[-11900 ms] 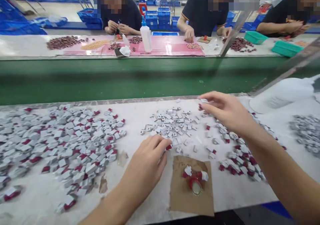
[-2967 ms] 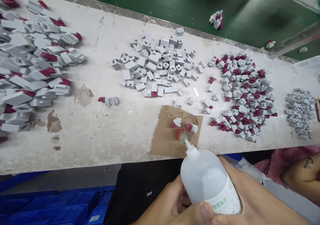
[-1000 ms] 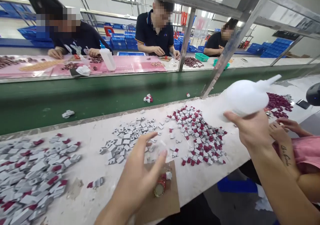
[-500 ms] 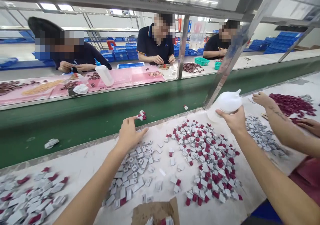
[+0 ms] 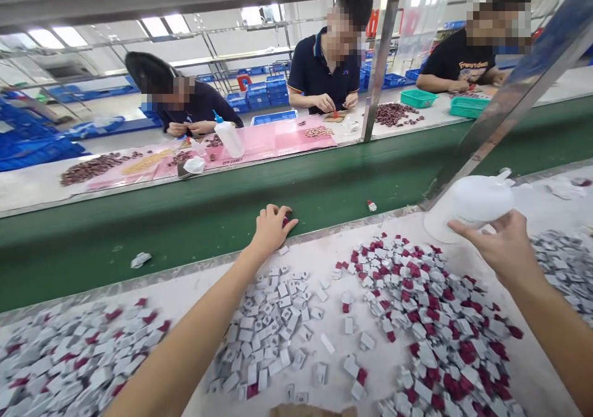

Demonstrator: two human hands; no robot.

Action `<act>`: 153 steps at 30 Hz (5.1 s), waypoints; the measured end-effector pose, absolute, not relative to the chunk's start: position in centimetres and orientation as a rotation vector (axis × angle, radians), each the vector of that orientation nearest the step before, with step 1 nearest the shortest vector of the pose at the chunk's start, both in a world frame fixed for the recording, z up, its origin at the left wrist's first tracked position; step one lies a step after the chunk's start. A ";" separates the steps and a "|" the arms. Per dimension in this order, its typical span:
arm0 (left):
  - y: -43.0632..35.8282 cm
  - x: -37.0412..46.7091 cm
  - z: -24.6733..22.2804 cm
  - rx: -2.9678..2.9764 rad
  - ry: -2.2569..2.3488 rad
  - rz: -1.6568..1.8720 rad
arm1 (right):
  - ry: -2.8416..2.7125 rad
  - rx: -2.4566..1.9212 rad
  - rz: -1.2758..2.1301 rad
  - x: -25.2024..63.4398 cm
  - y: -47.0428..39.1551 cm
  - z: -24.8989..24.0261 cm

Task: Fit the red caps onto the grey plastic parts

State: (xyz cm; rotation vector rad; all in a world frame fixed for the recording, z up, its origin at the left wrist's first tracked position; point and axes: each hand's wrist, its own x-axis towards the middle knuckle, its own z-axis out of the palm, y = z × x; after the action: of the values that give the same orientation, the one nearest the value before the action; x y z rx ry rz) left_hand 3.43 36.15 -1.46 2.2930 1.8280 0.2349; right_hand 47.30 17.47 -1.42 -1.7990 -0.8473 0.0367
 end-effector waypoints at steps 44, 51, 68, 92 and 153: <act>25.0 4.0 2.0 2.304 1.716 0.311 | -0.916 -1.625 1.264 30.1 0.6 2.8; 27.8 3.2 1.8 2.119 1.769 0.284 | -0.796 -1.465 1.405 26.7 -0.4 1.7; 1.7 -6.2 0.1 1.934 1.601 0.583 | -1.060 -1.647 1.211 22.4 -6.3 0.6; 0.3 -5.0 -0.3 1.410 1.339 0.882 | -1.357 -1.546 1.017 20.2 -7.0 0.7; -1.7 -4.1 -4.1 1.721 1.372 0.939 | -1.815 -1.702 0.517 22.7 -3.2 -0.6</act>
State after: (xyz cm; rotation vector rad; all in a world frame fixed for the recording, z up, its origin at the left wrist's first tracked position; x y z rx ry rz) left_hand -4.10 -1.73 -4.07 1.7212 1.3719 0.9392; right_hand 22.67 -3.22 -0.59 -1.7020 -1.8154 0.5165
